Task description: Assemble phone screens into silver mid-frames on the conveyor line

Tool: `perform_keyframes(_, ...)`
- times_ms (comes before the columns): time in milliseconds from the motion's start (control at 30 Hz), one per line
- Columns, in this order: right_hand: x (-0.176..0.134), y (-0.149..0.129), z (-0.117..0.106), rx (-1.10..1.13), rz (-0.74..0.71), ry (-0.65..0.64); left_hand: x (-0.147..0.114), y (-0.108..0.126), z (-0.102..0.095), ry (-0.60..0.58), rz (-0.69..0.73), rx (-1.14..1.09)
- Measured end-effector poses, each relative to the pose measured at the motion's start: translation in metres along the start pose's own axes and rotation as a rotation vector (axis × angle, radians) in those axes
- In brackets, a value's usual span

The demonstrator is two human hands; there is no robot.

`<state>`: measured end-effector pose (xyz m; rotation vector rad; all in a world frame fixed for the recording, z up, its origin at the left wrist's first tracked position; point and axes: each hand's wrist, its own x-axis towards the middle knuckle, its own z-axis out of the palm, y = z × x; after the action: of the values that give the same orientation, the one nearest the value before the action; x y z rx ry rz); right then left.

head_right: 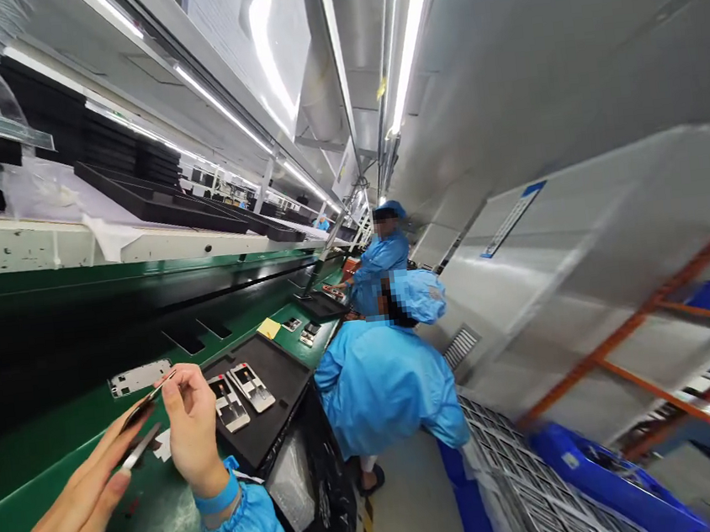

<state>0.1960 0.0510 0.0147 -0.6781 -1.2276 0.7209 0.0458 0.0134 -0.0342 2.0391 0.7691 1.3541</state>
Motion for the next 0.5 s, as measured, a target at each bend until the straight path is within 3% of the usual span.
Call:
perform_keyframes(167,-0.005,0.006,-0.021,-0.188,-0.022,-0.099,0.016,-0.003,-0.029,0.160,-0.007,-0.091)
perform_keyframes(267,-0.025,0.045,-0.033,-0.399,0.108,-0.267,0.023,-0.002,-0.055,0.314,-0.146,-0.277)
perform_keyframes(367,-0.059,0.095,-0.029,-0.473,0.262,-0.483,0.026,-0.001,-0.076,0.474,-0.179,-0.405)
perform_keyframes(500,-0.095,0.134,-0.016,-0.549,0.345,-0.614,0.025,0.005,-0.088,0.550,-0.250,-0.520)
